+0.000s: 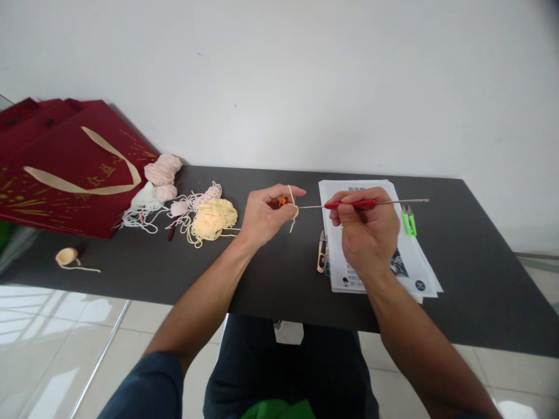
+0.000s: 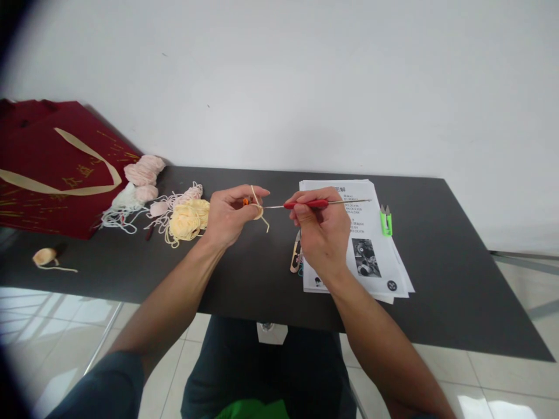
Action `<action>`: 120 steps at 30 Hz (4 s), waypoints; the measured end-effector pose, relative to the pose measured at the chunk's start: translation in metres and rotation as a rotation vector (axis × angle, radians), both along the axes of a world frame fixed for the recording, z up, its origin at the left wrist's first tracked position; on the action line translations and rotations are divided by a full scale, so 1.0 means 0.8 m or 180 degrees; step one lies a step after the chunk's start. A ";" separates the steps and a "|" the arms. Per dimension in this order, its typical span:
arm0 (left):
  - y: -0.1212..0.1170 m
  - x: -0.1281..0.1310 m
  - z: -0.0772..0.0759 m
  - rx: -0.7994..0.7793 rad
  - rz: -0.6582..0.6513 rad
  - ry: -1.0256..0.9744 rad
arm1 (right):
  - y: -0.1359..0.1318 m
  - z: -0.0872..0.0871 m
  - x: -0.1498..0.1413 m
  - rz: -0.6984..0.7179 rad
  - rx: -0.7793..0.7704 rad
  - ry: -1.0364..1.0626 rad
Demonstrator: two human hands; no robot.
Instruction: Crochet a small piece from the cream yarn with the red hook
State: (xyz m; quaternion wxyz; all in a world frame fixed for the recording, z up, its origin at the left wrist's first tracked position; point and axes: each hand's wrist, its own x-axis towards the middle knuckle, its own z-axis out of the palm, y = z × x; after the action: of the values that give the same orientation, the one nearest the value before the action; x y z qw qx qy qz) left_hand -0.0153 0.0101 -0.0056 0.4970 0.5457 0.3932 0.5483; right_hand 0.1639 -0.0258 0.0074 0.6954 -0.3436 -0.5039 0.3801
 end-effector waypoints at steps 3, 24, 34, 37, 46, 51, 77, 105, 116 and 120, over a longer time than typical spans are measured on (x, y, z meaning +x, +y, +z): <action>0.000 0.001 0.000 -0.0045 -0.0059 -0.0145 | 0.007 -0.003 0.002 0.0254 -0.0211 0.0366; -0.004 0.010 0.001 0.0116 0.0376 -0.0501 | 0.006 -0.011 -0.029 0.0430 -0.1153 0.1320; -0.007 0.013 -0.001 -0.0175 0.0246 -0.0619 | 0.006 -0.014 -0.034 0.0375 -0.1013 0.1303; -0.007 0.014 0.000 -0.0192 0.0297 -0.0743 | 0.005 -0.015 -0.036 0.0308 -0.0873 0.1149; -0.008 0.014 0.012 -0.0731 0.0161 -0.1618 | -0.017 -0.032 -0.036 -0.0537 0.0704 -0.0989; -0.008 0.010 0.019 -0.0907 -0.0099 -0.1988 | -0.015 -0.041 -0.032 -0.0383 0.1191 -0.1334; -0.004 0.003 0.013 -0.0492 -0.0152 -0.1457 | 0.007 -0.010 -0.014 0.0163 -0.0002 0.0576; 0.002 -0.015 0.016 -0.0713 -0.0995 -0.1300 | 0.010 -0.007 -0.007 0.0786 -0.0713 0.0990; -0.003 0.000 0.007 -0.0142 -0.0151 -0.0438 | 0.009 -0.019 -0.022 0.0837 -0.1199 0.1373; -0.006 0.002 0.006 -0.0181 -0.0032 -0.0355 | 0.007 -0.018 -0.027 0.0705 -0.1214 0.1426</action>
State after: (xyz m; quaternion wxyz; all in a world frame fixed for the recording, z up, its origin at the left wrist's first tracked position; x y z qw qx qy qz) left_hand -0.0135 0.0056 -0.0004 0.5362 0.5019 0.3776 0.5639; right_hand 0.1423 -0.0205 -0.0073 0.6665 -0.3186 -0.2920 0.6074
